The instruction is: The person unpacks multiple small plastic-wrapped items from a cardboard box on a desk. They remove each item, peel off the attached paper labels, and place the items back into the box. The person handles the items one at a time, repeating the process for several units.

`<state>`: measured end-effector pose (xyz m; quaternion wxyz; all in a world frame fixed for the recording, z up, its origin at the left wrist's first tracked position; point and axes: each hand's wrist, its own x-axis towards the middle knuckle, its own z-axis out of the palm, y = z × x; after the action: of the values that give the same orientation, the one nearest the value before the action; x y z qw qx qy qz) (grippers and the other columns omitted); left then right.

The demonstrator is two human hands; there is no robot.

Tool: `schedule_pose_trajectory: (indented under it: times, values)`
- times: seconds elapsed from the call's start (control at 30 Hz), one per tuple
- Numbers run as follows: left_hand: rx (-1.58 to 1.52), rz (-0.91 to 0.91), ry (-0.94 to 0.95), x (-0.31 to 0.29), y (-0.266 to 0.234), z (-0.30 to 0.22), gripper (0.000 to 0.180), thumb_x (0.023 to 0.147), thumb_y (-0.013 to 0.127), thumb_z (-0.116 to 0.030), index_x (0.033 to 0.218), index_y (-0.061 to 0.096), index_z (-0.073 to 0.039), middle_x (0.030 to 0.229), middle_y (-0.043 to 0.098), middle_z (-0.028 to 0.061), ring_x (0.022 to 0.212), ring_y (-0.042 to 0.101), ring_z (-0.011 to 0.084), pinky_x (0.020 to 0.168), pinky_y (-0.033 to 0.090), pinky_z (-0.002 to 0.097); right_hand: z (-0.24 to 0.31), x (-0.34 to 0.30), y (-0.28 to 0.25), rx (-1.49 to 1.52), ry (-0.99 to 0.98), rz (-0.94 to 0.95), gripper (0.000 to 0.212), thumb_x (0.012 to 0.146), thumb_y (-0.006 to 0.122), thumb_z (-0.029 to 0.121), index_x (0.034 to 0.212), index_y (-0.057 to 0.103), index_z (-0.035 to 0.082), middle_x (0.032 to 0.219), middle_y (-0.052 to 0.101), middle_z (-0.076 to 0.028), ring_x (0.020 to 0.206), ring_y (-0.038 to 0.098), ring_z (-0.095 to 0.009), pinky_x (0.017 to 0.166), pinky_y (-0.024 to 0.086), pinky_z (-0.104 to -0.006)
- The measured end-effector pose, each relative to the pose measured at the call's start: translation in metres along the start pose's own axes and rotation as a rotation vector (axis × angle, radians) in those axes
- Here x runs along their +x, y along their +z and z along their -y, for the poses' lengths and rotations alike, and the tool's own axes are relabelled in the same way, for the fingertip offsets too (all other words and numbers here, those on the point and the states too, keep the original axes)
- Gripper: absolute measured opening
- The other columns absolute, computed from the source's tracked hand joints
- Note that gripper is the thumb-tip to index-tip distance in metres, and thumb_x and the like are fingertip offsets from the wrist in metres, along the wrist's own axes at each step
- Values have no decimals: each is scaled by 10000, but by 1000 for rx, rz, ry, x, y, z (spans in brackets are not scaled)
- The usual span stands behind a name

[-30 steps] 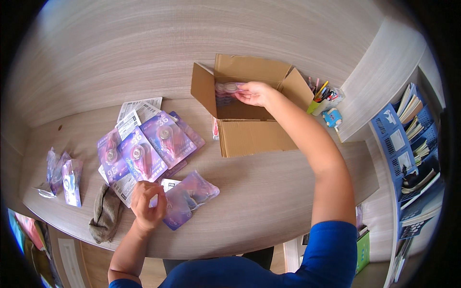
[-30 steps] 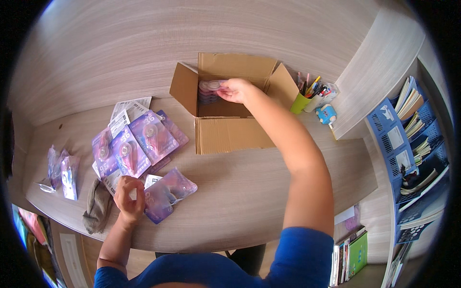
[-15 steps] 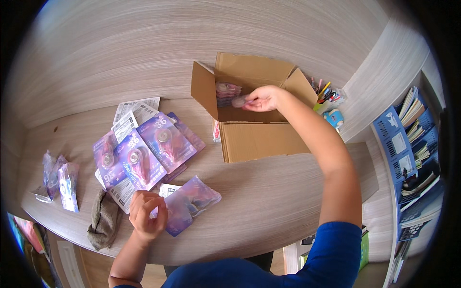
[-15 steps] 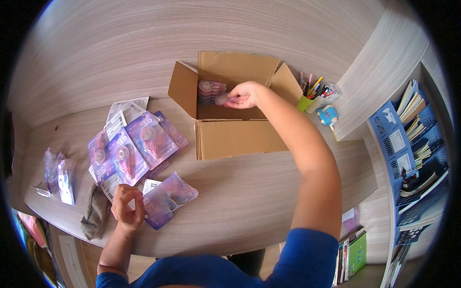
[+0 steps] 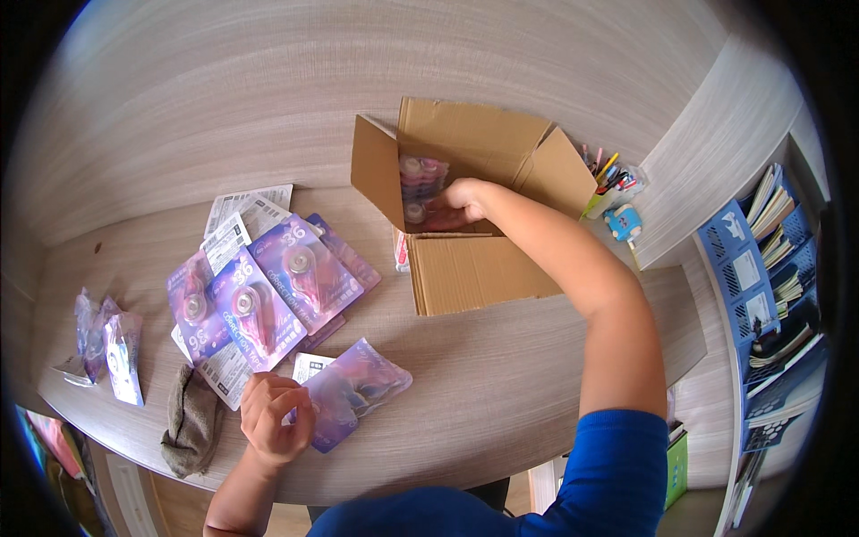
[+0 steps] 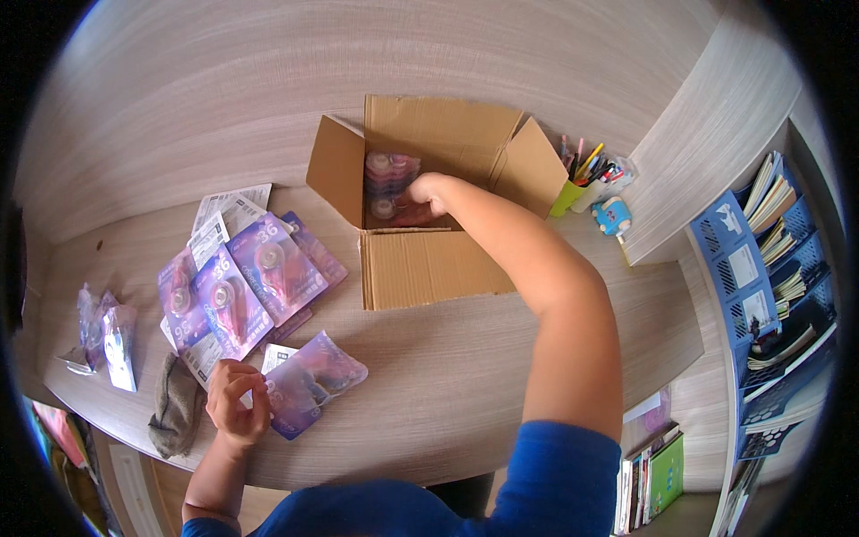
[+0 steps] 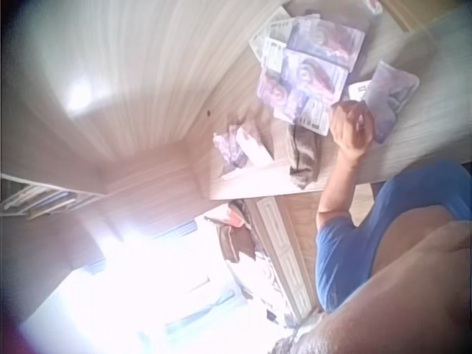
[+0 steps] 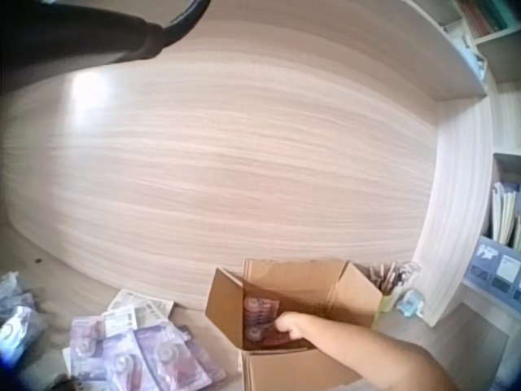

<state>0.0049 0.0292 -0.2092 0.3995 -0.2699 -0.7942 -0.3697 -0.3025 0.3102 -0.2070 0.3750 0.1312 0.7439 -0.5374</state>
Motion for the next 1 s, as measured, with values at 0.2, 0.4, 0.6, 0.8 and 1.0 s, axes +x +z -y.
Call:
schedule_pose_trajectory:
  times: [0.2, 0.4, 0.6, 0.8, 1.0]
  values:
    - [9, 51, -7, 1, 0, 2, 291, 570, 635, 103, 823, 556, -20, 655, 561, 83, 567, 544, 231, 546, 422, 320, 3, -8, 7, -53, -58, 9, 230, 877, 526, 15, 1098, 543, -47, 981, 640, -191, 879, 654, -262, 738, 571, -352]
    - [65, 481, -153, 9, -5, -11, 533, 616, 774, -317, 1049, 584, -71, 1028, 544, 134, 928, 536, 311, 790, 430, 407, 23, -69, 14, -129, -274, -81, 326, 857, 544, 34, 1150, 443, -69, 1022, 592, -251, 889, 632, -336, 785, 533, -422]
    - [17, 697, -155, -20, 1, -15, 596, 646, 744, -240, 1184, 531, -97, 1201, 489, 163, 1152, 446, 354, 976, 352, 456, 8, -187, 29, 187, -614, 32, 416, 890, 536, 79, 1266, 382, -14, 1016, 598, -212, 946, 608, -273, 848, 495, -357]
    - [7, 471, -133, 13, -70, -57, 608, 628, 760, -155, 1191, 539, -97, 1203, 510, 167, 1123, 497, 331, 904, 434, 425, -63, -302, 54, -15, -849, 9, 454, 903, 504, 153, 1293, 362, -31, 808, 581, -109, 727, 563, -181, 658, 447, -286]
    - [738, 10, -414, -4, -214, 80, 576, 700, 751, -259, 1208, 535, -97, 1231, 518, 150, 1097, 537, 309, 890, 467, 402, -135, -354, 66, -29, -882, -54, 376, 886, 514, 143, 1201, 411, -34, 746, 573, -113, 644, 554, -193, 606, 455, -328]
